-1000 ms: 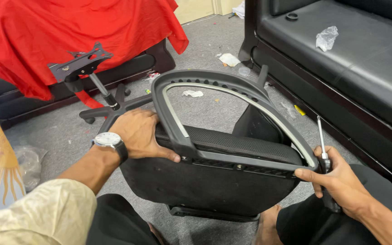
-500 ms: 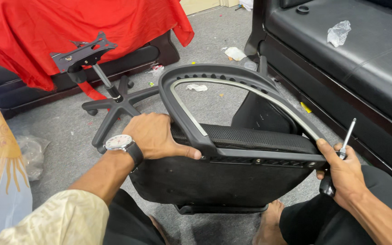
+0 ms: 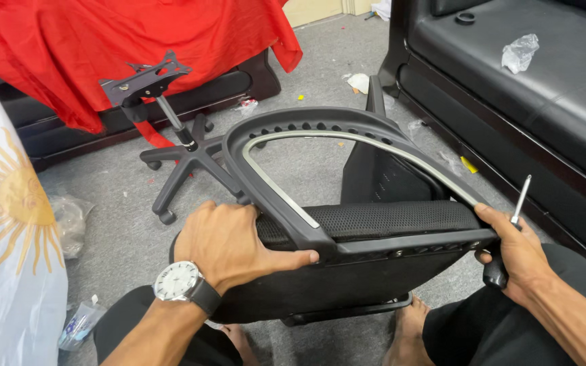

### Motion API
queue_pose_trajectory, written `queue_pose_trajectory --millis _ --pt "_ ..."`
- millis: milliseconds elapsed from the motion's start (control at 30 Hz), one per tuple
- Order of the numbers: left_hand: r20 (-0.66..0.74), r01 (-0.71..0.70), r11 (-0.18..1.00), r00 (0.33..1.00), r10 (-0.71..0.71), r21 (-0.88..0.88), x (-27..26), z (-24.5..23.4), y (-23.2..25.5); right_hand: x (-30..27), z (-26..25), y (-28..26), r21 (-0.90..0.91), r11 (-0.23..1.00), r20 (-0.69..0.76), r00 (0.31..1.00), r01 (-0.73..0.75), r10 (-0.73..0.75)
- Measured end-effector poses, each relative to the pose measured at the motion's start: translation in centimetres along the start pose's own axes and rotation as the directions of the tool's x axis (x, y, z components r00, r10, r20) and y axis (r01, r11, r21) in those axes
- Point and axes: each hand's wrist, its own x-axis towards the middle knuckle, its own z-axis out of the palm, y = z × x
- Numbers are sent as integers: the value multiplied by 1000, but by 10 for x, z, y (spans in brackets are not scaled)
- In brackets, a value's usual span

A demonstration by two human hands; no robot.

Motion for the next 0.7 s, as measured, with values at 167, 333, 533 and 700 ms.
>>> queue_pose_trajectory --millis 167,333,533,700 --pt "4 -21 1000 1000 22 -11 -6 3 -12 -6 10 5 -4 999 -34 998 44 -44" --pt "-133 -195 979 974 185 -66 7 25 -19 -9 12 7 27 995 -112 990 91 -88" --pt "-58 -252 967 965 254 39 75 21 -27 -3 22 -1 75 996 -203 979 46 -29" --pt "-74 -180 981 980 185 70 78 24 -42 -1 39 -7 66 991 -185 977 116 -102"
